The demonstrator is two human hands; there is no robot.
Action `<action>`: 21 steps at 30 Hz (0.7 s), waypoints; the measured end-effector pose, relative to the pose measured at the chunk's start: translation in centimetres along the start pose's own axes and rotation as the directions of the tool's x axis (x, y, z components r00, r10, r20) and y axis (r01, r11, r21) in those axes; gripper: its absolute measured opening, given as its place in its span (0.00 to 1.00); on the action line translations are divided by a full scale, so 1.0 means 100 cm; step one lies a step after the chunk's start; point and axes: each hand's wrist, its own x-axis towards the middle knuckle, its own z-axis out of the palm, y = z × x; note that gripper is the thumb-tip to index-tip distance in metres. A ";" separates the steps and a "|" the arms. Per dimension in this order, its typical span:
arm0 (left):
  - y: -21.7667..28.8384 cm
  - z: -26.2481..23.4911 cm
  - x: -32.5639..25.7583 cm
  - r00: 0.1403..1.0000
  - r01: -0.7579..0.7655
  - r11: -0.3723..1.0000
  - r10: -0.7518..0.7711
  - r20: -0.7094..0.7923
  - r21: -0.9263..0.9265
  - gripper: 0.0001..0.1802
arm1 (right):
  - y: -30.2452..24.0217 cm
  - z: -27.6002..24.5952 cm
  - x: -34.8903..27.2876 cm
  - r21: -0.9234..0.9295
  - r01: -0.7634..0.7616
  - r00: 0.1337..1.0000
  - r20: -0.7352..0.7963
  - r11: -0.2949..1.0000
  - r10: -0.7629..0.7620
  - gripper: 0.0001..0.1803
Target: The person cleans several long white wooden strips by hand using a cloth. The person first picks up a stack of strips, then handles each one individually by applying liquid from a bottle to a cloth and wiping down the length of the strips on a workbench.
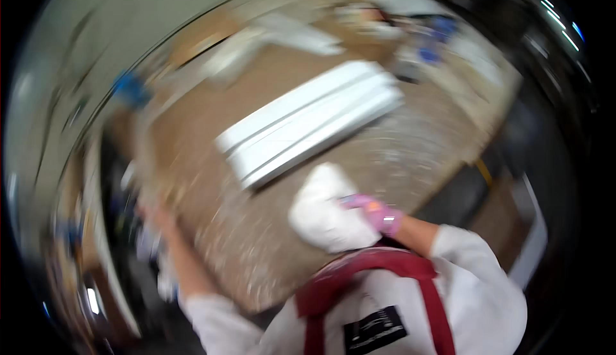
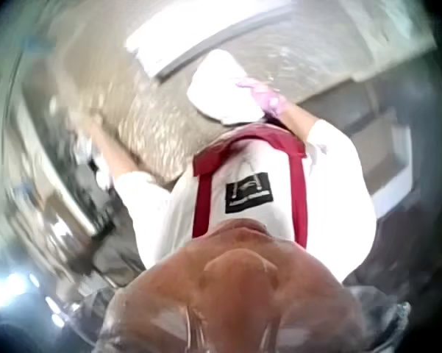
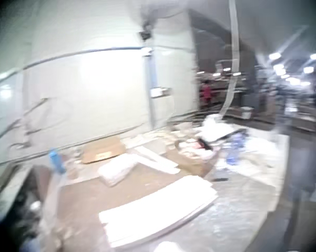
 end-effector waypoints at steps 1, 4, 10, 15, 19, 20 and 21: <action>-0.007 0.014 0.004 0.998 -0.036 0.999 0.036 0.051 0.005 0.26 | -0.002 0.007 -0.003 0.128 -0.066 0.998 0.026 0.990 0.063 0.22; 0.015 0.058 0.024 0.983 -0.143 0.989 0.137 0.125 0.043 0.27 | 0.007 -0.022 0.006 -0.685 0.664 0.708 0.450 0.298 -0.543 0.21; 0.122 0.079 -0.009 0.930 -0.314 0.948 0.317 0.186 -0.049 0.31 | 0.047 -0.047 -0.009 -0.703 0.705 0.524 0.426 0.094 -0.737 0.14; 0.151 0.044 -0.042 0.874 -0.406 0.894 0.441 0.204 -0.192 0.34 | 0.031 0.022 -0.050 -0.239 0.485 0.864 -0.018 0.841 -0.503 0.15; 0.172 0.018 -0.071 0.804 -0.455 0.827 0.541 0.248 -0.330 0.37 | 0.033 0.006 -0.032 -0.104 0.583 0.812 0.055 0.806 -0.581 0.14; 0.173 0.008 -0.076 0.792 -0.460 0.816 0.555 0.255 -0.349 0.38 | 0.022 0.011 -0.033 0.012 0.552 0.833 0.037 0.834 -0.552 0.13; 0.172 0.001 -0.081 0.772 -0.468 0.802 0.575 0.270 -0.370 0.39 | 0.012 0.015 -0.036 0.135 0.519 0.851 0.013 0.844 -0.526 0.11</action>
